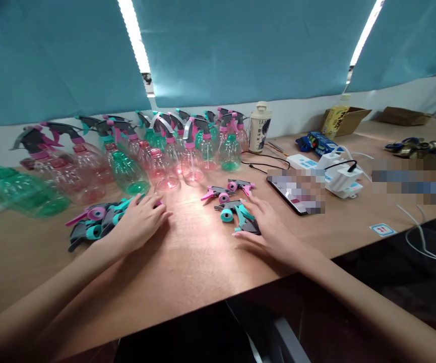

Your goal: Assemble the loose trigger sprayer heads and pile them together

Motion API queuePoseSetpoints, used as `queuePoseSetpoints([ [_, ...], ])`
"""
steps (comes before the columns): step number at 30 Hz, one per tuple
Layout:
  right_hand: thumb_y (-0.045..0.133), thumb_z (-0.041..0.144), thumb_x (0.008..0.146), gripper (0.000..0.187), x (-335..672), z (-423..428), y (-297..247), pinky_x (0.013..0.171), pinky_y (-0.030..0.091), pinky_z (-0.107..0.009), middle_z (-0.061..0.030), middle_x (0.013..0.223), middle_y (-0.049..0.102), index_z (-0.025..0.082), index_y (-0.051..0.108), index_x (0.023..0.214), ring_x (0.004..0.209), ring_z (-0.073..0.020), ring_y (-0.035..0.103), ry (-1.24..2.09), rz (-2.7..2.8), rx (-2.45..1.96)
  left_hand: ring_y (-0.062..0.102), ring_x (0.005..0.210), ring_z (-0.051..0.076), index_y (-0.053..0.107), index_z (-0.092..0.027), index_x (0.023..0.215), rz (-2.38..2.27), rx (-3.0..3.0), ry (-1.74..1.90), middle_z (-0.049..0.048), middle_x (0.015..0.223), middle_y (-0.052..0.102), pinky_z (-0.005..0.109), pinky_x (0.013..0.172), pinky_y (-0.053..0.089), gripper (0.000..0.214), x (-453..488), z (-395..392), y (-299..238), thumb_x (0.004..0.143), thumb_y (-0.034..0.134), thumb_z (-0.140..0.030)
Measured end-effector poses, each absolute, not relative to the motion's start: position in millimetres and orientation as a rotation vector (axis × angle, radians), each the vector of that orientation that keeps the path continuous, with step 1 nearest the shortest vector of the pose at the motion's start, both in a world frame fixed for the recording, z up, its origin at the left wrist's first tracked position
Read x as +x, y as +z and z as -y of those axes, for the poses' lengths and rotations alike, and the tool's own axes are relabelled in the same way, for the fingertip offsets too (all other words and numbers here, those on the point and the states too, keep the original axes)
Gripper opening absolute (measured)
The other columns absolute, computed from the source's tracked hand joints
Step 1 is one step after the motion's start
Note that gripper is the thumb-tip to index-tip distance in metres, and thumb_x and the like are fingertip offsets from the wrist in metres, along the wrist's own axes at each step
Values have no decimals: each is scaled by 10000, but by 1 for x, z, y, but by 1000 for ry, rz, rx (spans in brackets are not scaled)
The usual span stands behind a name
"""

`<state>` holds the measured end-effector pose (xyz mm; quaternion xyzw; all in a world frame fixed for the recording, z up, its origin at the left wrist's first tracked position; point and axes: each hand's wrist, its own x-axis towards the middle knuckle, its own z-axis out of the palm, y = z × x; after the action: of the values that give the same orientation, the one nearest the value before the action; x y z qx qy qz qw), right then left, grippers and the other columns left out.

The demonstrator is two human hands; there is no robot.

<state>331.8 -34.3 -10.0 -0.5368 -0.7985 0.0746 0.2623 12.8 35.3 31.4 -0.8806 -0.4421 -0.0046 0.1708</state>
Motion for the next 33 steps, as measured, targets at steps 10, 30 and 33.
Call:
queuePoseSetpoints([
  [10, 599, 399, 855, 609, 318, 49, -23, 1103, 359, -523, -144, 1461, 395, 233, 390, 1402, 1361, -315, 384, 197, 1978, -1534, 602, 972, 267, 641, -146, 899, 1140, -2786, -381, 124, 1035, 669, 434, 870, 451, 247, 51, -34, 44, 951, 414, -227],
  [30, 608, 367, 872, 386, 301, 34, 14, 904, 512, -444, -108, 1117, 643, 217, 529, 1220, 1024, -271, 630, 114, 1802, -1379, 597, 909, 332, 676, -127, 784, 1400, -2625, -219, 165, 811, 672, 431, 811, 426, 272, 94, -67, 24, 884, 511, -318],
  [33, 599, 369, 871, 417, 294, 14, 10, 954, 476, -485, -136, 1237, 586, 206, 521, 1246, 1151, -310, 563, 116, 1922, -1486, 604, 763, 300, 648, -158, 643, 1464, -2579, -108, 123, 653, 647, 370, 675, 417, 394, 82, -50, 35, 889, 516, -436],
])
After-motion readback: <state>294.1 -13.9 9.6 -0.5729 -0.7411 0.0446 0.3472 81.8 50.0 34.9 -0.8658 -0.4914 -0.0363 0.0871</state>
